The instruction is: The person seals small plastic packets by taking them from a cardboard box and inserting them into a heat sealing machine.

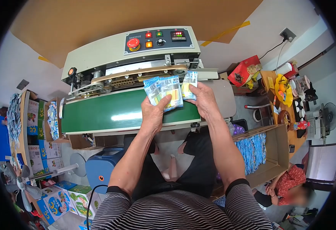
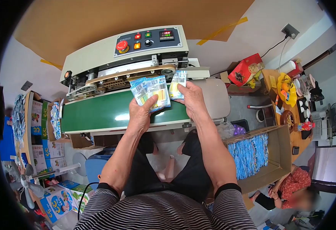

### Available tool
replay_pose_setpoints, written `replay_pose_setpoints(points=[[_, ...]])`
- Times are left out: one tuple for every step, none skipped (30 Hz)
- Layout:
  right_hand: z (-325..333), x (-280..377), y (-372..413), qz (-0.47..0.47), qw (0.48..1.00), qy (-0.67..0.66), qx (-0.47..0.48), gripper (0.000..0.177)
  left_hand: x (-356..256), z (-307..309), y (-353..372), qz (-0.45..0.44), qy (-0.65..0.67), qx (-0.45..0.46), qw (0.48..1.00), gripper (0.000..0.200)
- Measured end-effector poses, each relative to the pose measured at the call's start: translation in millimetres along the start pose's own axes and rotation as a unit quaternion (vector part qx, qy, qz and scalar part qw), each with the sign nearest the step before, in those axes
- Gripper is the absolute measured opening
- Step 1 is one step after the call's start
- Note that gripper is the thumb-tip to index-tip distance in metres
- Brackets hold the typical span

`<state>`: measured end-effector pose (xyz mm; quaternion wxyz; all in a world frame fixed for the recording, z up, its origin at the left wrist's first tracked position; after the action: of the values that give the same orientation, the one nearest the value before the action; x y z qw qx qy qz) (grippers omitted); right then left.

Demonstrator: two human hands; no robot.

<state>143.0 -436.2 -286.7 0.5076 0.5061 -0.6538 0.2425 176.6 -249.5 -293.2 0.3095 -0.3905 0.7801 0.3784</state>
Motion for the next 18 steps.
replay_pose_setpoints(points=[[-1.7, -0.4, -0.7, 0.000, 1.000, -0.006, 0.001, 0.023, -0.7, 0.9, -0.3, -0.001, 0.003, -0.005, 1.000, 0.035], [-1.7, -1.3, -0.8, -0.001, 1.000, -0.006, 0.002, 0.023, -1.1, 2.0, -0.2, -0.002, 0.007, -0.010, 1.000, 0.035], [-0.7, -1.8, -0.1, 0.001, 1.000, -0.006, 0.009, 0.026, -1.6, 3.2, 0.4, -0.002, 0.008, -0.012, 1.000, 0.035], [0.4, -1.6, 1.4, 0.005, 1.000, -0.007, 0.015, 0.028, -2.4, 4.5, 1.3, -0.002, 0.010, -0.011, 1.000, 0.036], [1.6, -1.4, 3.0, 0.008, 1.000, -0.008, 0.021, 0.031, -3.0, 5.7, 2.2, -0.003, 0.013, -0.010, 1.000, 0.036], [2.8, -0.5, 5.3, 0.008, 1.000, -0.008, 0.021, 0.031, -3.5, 6.4, 2.6, -0.004, 0.016, -0.008, 1.000, 0.036], [2.2, 2.9, 9.6, 0.003, 1.000, -0.021, 0.017, 0.032, -3.5, 7.2, 2.7, -0.004, 0.016, -0.008, 1.000, 0.036], [1.7, 5.9, 14.3, -0.002, 0.999, -0.034, 0.012, 0.032, -2.9, 8.2, 3.5, -0.002, 0.020, -0.005, 1.000, 0.036], [2.4, 7.4, 17.0, -0.007, 0.999, -0.047, 0.006, 0.033, -2.2, 8.8, 4.2, 0.001, 0.023, -0.002, 1.000, 0.036], [4.5, 8.2, 17.4, -0.007, 0.999, -0.047, 0.005, 0.033, -1.5, 8.4, 4.8, 0.004, 0.026, 0.002, 1.000, 0.036], [7.0, 9.3, 16.9, -0.010, 0.998, -0.055, 0.005, 0.033, -1.4, 7.3, 5.1, 0.004, 0.026, 0.004, 1.000, 0.036], [9.0, 10.1, 16.3, -0.014, 0.998, -0.062, 0.006, 0.034, -1.6, 6.0, 5.7, 0.005, 0.026, 0.006, 1.000, 0.036], [10.0, 9.9, 16.2, -0.018, 0.997, -0.070, 0.007, 0.035, -2.1, 5.1, 6.6, 0.006, 0.026, 0.007, 1.000, 0.036], [9.9, 9.1, 16.2, -0.017, 0.997, -0.070, 0.008, 0.035, -2.6, 4.6, 7.3, 0.007, 0.026, 0.008, 1.000, 0.036], [9.6, 8.1, 15.8, -0.010, 0.999, -0.048, 0.009, 0.036, -3.1, 4.2, 7.7, 0.006, 0.026, 0.008, 1.000, 0.036], [9.5, 7.1, 15.3, -0.001, 1.000, -0.025, 0.011, 0.038, -3.4, 3.8, 7.8, 0.006, 0.027, 0.009, 1.000, 0.036], [10.1, 6.2, 14.8, 0.006, 1.000, -0.003, 0.012, 0.039, -3.4, 3.6, 7.8, 0.007, 0.028, 0.011, 1.000, 0.036], [10.4, 5.4, 13.9, 0.008, 1.000, -0.005, 0.021, 0.041, -3.2, 3.6, 7.7, 0.008, 0.028, 0.012, 0.999, 0.037]])
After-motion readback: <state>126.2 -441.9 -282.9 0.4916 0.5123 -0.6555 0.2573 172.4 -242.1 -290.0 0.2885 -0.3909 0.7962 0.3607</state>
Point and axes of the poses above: each hand's wrist, its own y-axis away from the middle knuckle, its own z-axis out of the back of the hand, x = y × z, the point moved 2 cm from there along -y, towards the middle knuckle, and after that the axes turned 10 degrees about z, right-handed, at the moved point
